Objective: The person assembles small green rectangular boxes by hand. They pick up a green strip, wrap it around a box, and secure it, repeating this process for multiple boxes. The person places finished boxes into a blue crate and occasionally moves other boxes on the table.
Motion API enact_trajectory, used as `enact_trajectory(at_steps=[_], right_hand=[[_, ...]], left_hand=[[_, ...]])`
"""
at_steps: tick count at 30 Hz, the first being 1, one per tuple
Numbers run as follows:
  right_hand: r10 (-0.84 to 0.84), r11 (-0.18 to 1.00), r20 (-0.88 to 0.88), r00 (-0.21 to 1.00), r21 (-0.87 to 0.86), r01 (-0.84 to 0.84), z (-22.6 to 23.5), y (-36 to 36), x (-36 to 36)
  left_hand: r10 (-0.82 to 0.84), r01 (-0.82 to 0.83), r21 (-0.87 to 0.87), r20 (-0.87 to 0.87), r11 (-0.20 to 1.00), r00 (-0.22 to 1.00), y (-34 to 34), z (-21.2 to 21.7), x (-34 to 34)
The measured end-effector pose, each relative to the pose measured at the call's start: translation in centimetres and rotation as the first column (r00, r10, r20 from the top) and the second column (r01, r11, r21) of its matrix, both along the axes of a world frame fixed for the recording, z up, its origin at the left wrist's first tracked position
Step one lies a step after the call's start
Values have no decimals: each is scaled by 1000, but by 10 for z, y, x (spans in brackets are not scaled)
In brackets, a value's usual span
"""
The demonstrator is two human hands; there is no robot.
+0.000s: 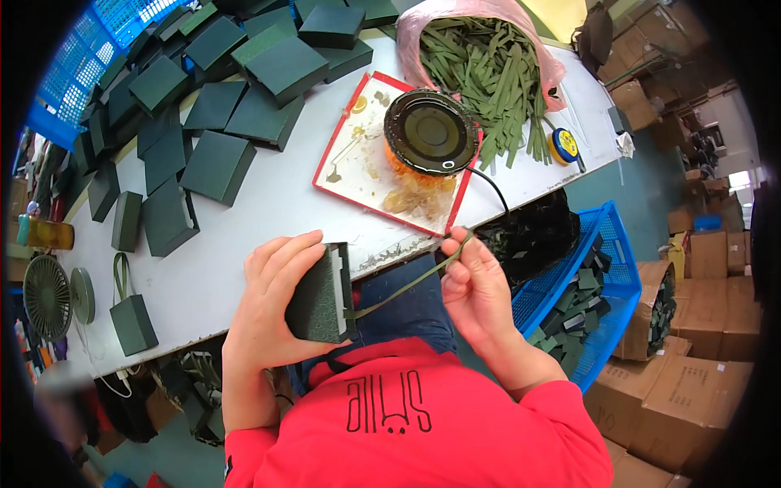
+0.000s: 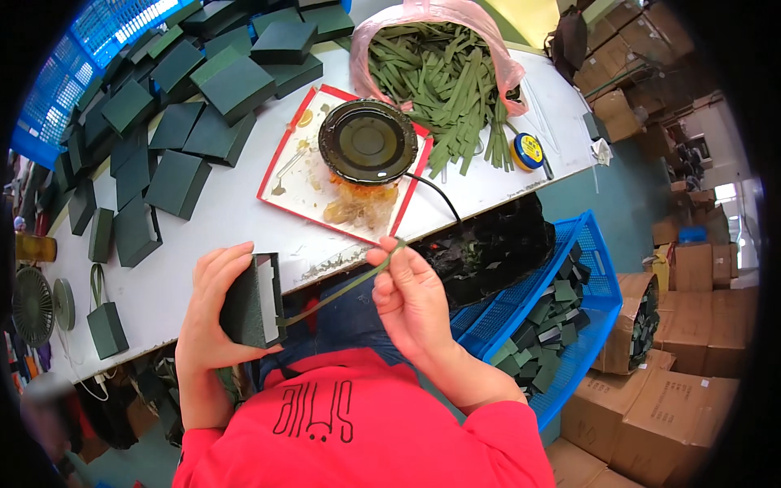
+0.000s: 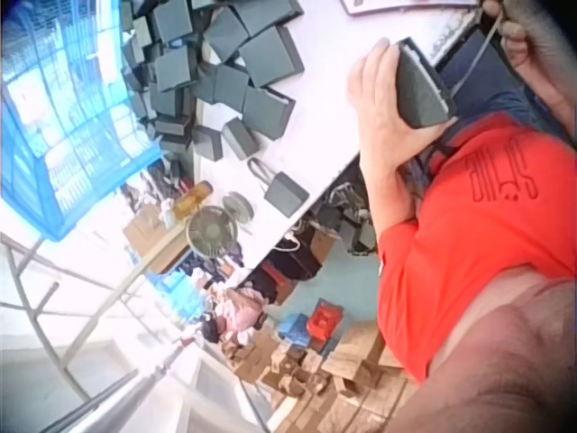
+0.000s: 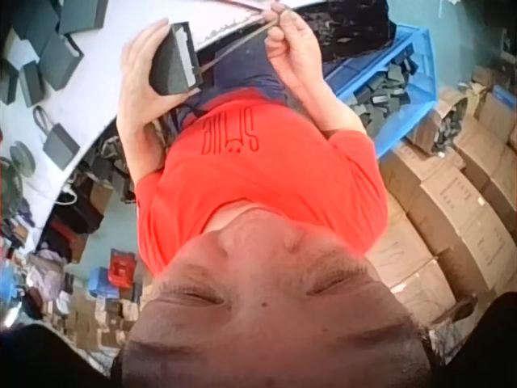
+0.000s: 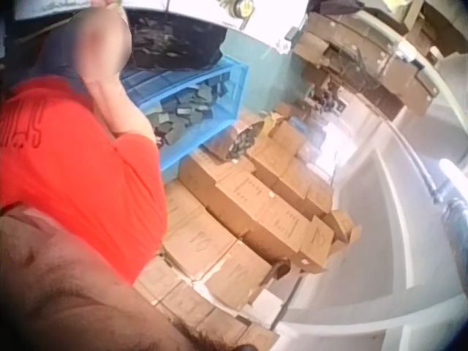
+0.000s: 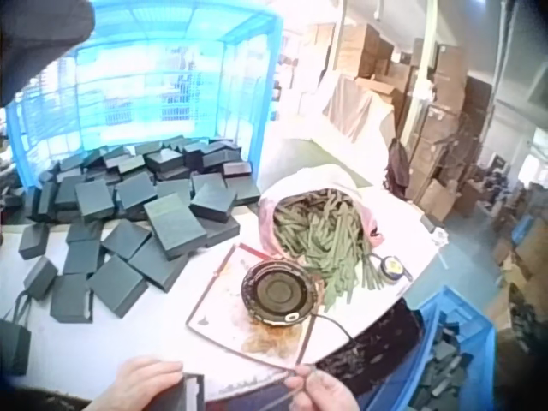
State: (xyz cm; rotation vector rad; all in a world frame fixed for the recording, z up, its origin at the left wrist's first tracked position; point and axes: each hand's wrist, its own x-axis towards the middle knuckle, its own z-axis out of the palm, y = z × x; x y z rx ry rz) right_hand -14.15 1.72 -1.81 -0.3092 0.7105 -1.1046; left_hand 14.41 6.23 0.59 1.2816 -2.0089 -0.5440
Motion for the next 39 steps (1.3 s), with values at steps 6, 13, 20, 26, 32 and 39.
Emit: enact_trajectory(at_steps=[6, 13, 20, 26, 32, 39], right_hand=[[-67, 996, 30, 997, -59, 69, 6, -22, -8], [-66, 980, -192, 979, -198, 27, 5, -44, -1], [-31, 959, -480, 877, -261, -108, -5, -74, -3], [-30, 970, -524, 851, -219, -100, -5, -83, -1], [-4, 981, -546, 838, -164, -102, -3, -89, 2], [10, 987, -514, 858, -134, -91, -3, -88, -1]], left_hand=[[53, -53, 25, -4, 998, 999, 8, -7, 8], [55, -58, 51, 45, 997, 997, 9, -10, 10], [-1, -4, 67, 69, 998, 998, -1, 0, -2], [9, -11, 65, 32, 998, 999, -5, 2, -10], [-24, 21, 64, 45, 998, 999, -7, 5, -12], [-22, 20, 57, 43, 998, 999, -6, 2, -12]])
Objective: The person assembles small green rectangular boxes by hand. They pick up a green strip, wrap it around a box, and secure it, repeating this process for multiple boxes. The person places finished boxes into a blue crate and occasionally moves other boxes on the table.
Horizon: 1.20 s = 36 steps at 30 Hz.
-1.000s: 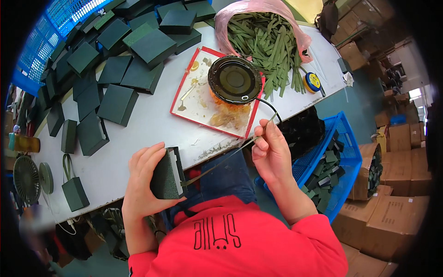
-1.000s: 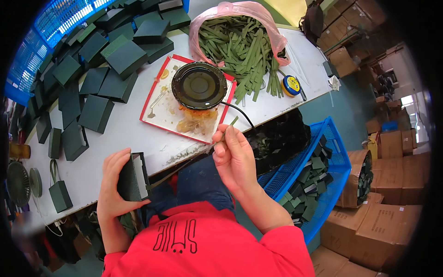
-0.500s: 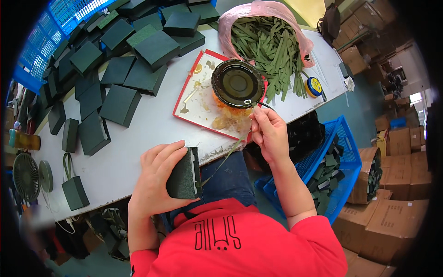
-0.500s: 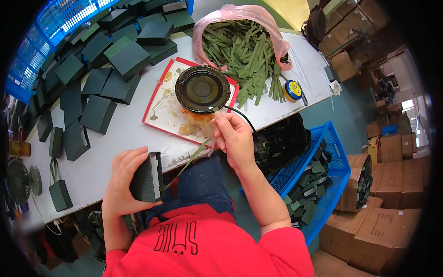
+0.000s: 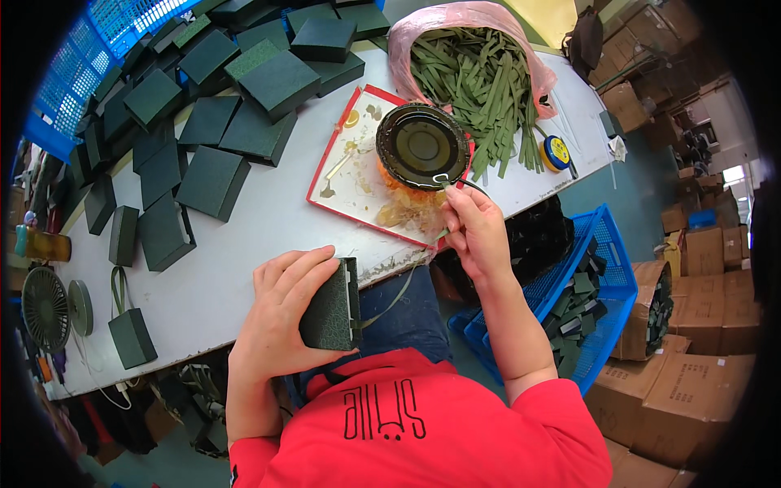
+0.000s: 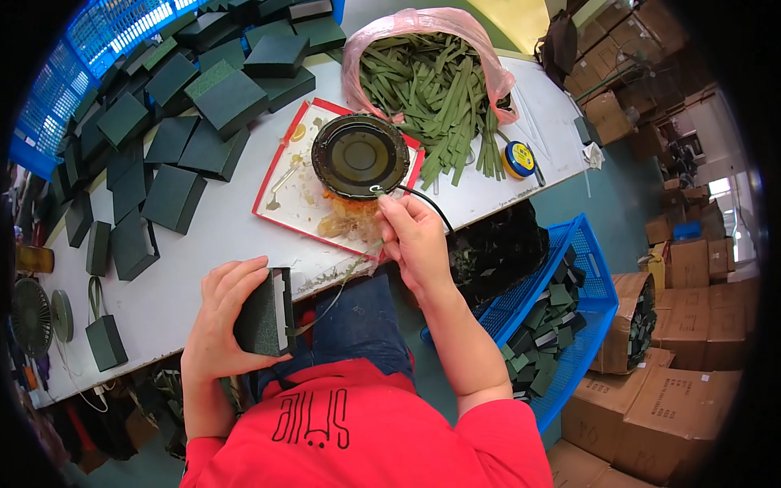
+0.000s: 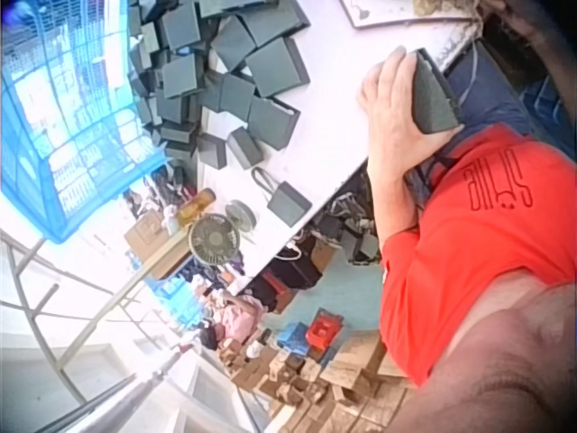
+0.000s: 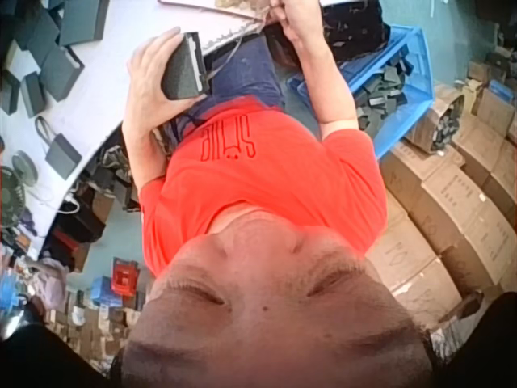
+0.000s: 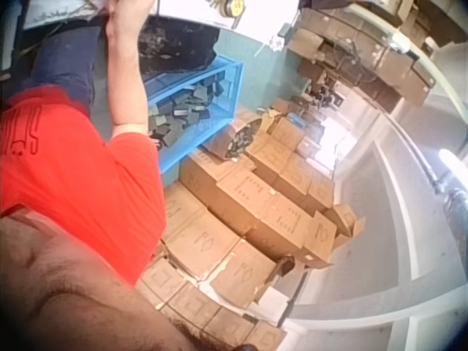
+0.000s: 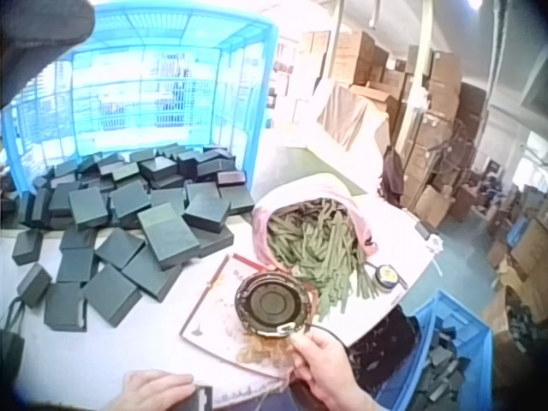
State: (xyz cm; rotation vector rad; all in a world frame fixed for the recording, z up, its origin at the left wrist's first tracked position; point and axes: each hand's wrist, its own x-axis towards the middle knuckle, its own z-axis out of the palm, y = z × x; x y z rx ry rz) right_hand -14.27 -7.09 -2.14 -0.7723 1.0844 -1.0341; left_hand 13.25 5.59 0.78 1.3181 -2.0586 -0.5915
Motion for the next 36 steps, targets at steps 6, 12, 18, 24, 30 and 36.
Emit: enact_trajectory(at_steps=[6, 12, 18, 24, 30, 36], right_hand=[[52, 993, -37, 998, -105, -56, 10, 29, 5], [447, 890, -123, 886, -36, -454, 34, 58, 19], [590, 807, -124, 798, 57, -588, 33, 57, 37], [648, 756, -197, 736, 50, -652, 28, 55, 44], [700, 710, -219, 680, 108, -696, 38, 52, 48], [754, 639, -249, 608, 62, -767, 12, 45, 47]], left_hand=[[10, -10, -29, -12, 1000, 1000, 0, -1, 4], [-25, 19, -41, -148, 999, 989, -1, -1, 4], [-80, 75, -34, -214, 997, 974, 2, 0, 5], [-89, 78, -60, -208, 995, 974, 1, 3, 4], [-94, 87, -51, -181, 995, 979, 2, 6, 5], [-150, 150, -6, 19, 989, 988, 2, 14, 5]])
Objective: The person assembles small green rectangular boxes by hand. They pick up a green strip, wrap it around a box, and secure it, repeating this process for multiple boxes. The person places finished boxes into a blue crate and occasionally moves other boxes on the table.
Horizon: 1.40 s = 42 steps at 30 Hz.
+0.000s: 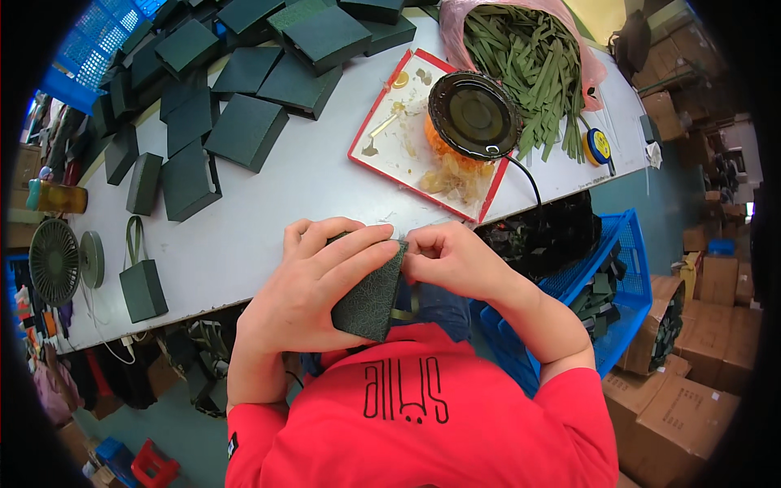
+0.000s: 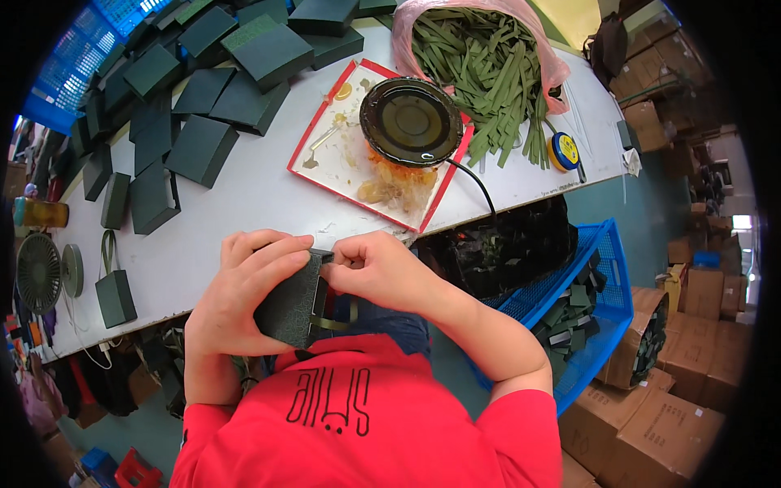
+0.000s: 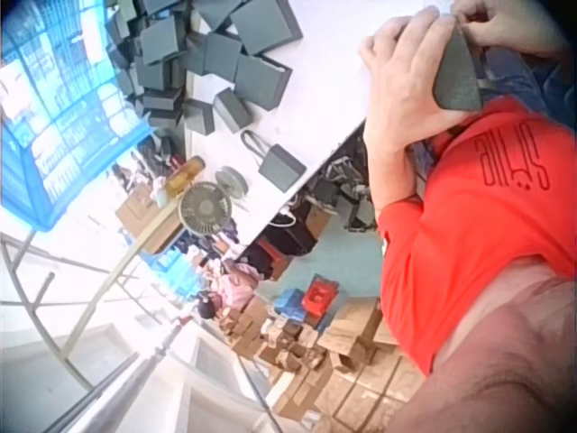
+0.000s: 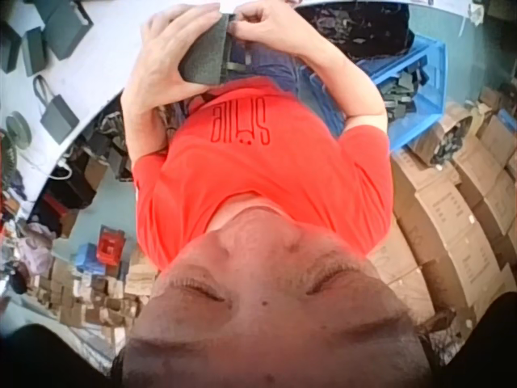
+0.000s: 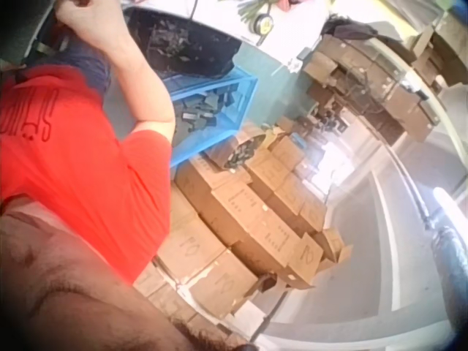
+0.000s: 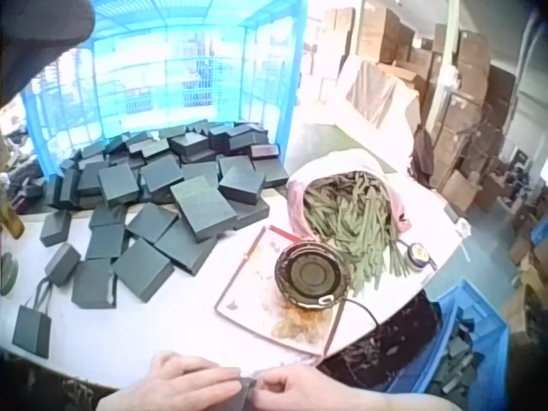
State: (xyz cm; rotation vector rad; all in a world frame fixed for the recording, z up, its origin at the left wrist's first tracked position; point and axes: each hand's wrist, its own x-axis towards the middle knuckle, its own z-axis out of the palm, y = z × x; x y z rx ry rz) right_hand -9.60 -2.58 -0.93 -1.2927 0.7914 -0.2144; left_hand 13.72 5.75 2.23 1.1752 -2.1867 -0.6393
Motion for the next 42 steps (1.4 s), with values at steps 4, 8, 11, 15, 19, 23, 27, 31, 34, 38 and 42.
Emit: enact_trajectory(at_steps=[4, 8, 11, 15, 19, 23, 27, 31, 34, 38, 42], right_hand=[[12, 999, 10, 1000, 29, -12, -3, -2, 0], [-106, 993, 7, 994, 49, 106, 15, -2, -2], [-156, 986, 46, 987, -48, 158, 6, -1, -5], [-60, 992, -50, 997, -114, 54, 12, 4, 2], [-77, 987, -46, 996, -145, 70, -3, 8, 8], [-3, 986, -55, 998, -167, -6, -17, 4, 4], [-31, 999, 66, 997, -17, 32, -5, -4, 9], [-227, 739, -14, 974, -654, 162, 9, -20, 21], [-358, 215, -58, 932, -976, 21, 3, -28, 45], [-488, 136, -319, 813, -947, -290, -12, -49, 86], [-511, 184, -455, 729, -887, -424, -22, -73, 103]], left_hand=[[27, -27, -13, -12, 1000, 1000, 1, -5, 1], [82, -85, -19, -106, 996, 991, 2, -10, 5], [93, -96, -23, -118, 995, 989, 2, -11, 7], [61, -64, -29, -91, 998, 994, 0, -8, 5], [8, -3, -64, 69, 998, 998, 1, -1, 0], [31, -26, -58, 86, 998, 996, 6, -4, -2], [132, -132, -16, -5, 991, 991, 11, -14, 9], [302, -303, -29, -22, 953, 953, 18, -17, 31], [396, -395, -13, 27, 918, 918, 23, -19, 44], [483, -483, 1, 7, 876, 876, 33, -26, 54], [514, -514, -11, 14, 858, 858, 37, -25, 62]])
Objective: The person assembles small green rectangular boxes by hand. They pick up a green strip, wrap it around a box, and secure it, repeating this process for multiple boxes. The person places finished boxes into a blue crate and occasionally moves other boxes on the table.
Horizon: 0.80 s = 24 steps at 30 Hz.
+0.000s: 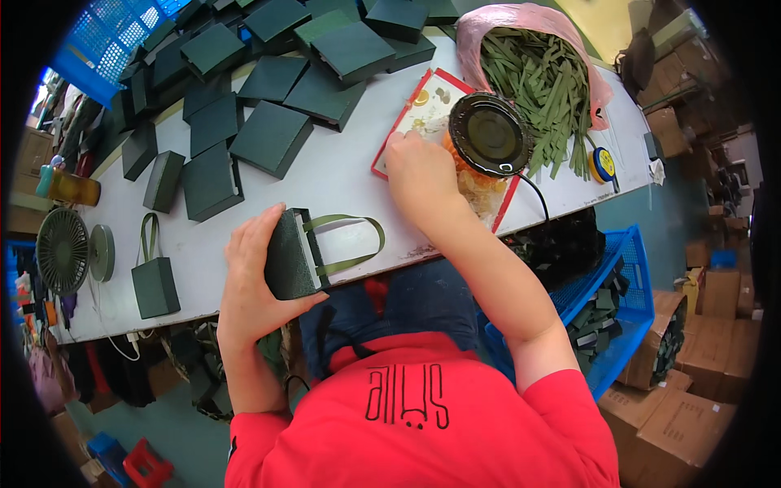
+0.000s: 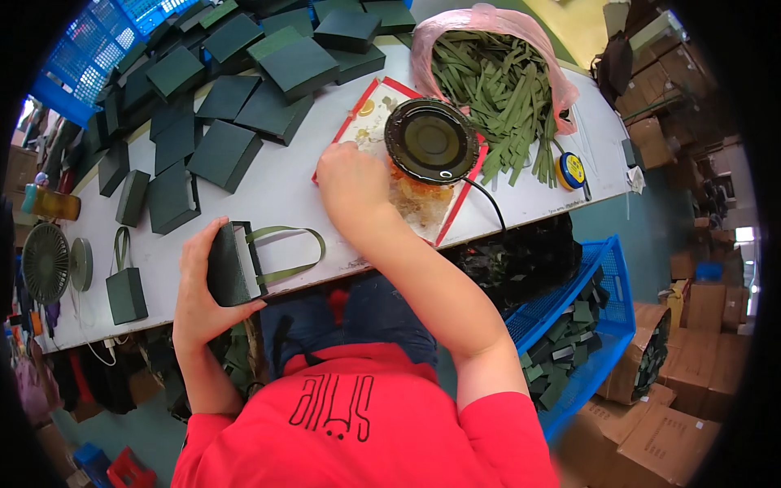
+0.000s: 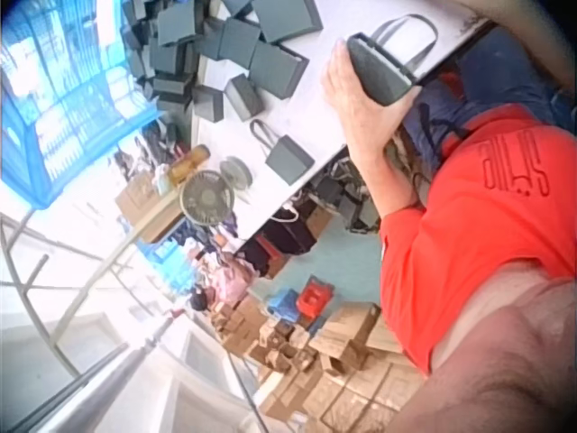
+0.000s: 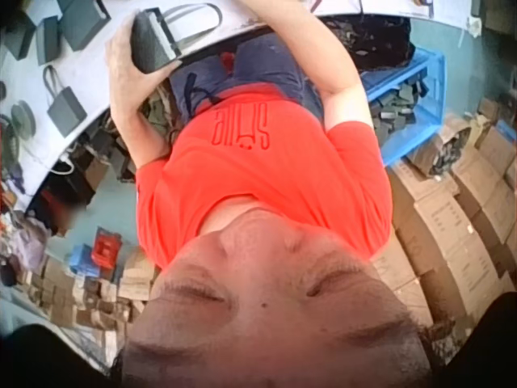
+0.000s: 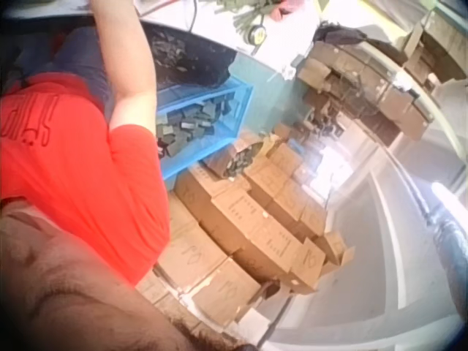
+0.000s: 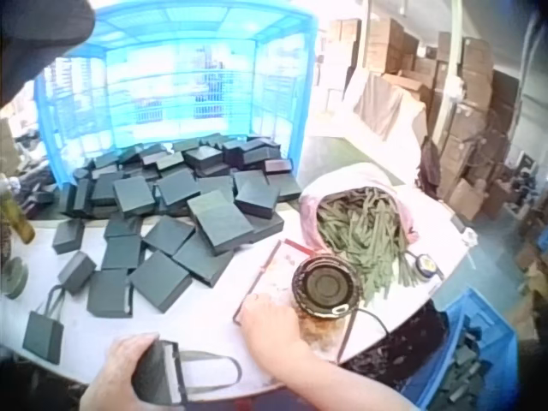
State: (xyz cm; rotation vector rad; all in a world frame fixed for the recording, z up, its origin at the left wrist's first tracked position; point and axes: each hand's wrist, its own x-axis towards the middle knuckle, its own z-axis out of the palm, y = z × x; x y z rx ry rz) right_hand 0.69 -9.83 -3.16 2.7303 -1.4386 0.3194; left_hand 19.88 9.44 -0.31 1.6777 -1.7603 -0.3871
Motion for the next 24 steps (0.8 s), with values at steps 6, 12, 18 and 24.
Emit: enact_trajectory(at_steps=[6, 12, 18, 24], right_hand=[[-25, 994, -21, 999, 105, 27, 6, -6, 11], [41, 989, -106, 994, 144, -26, 18, -2, 13], [8, 1000, 215, 976, 15, -12, 67, 35, -33], [-177, 982, 444, 878, 133, 130, 90, -18, -106]], left_hand=[[60, -63, 29, 101, 998, 993, 0, -2, 4], [101, -128, 98, 242, 987, 965, -4, -6, 0], [87, -138, 168, 280, 976, 956, -4, 0, -1], [100, -163, 293, 217, 942, 971, -9, 9, 4]])
